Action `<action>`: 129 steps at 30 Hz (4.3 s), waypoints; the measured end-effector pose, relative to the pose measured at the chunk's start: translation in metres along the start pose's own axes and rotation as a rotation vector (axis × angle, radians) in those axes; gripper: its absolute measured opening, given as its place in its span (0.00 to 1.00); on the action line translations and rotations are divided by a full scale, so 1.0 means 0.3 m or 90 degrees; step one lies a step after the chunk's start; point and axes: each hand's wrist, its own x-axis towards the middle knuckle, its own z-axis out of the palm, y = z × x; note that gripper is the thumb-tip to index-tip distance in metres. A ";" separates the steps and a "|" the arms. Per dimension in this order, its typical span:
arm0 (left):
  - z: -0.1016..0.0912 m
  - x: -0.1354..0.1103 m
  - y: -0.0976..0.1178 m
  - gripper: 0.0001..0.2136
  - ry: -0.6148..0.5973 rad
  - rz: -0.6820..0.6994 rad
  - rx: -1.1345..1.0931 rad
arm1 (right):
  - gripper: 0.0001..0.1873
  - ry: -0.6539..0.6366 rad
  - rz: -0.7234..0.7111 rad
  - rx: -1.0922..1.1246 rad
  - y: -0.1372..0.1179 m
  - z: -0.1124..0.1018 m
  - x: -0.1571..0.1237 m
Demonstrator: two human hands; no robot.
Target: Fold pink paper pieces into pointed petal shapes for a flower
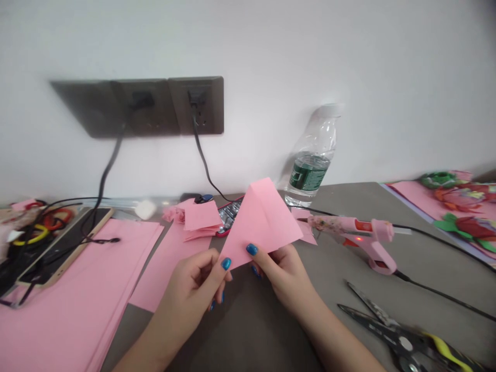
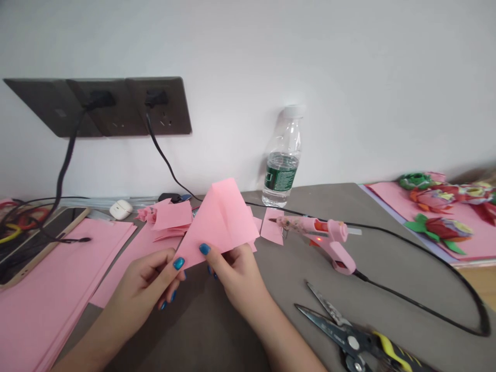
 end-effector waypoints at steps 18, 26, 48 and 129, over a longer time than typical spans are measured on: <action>0.010 -0.017 -0.013 0.20 -0.092 0.062 0.033 | 0.31 -0.019 -0.025 -0.012 0.003 -0.006 -0.003; 0.012 -0.006 -0.022 0.20 -0.090 0.077 0.028 | 0.29 -0.025 -0.031 -0.011 0.017 -0.010 -0.008; 0.013 -0.002 -0.011 0.20 -0.091 0.064 -0.048 | 0.29 -0.048 -0.019 -0.022 0.037 -0.019 -0.011; -0.011 -0.021 -0.014 0.27 -0.169 -0.014 -0.005 | 0.38 0.066 -0.029 -0.091 0.051 -0.019 -0.011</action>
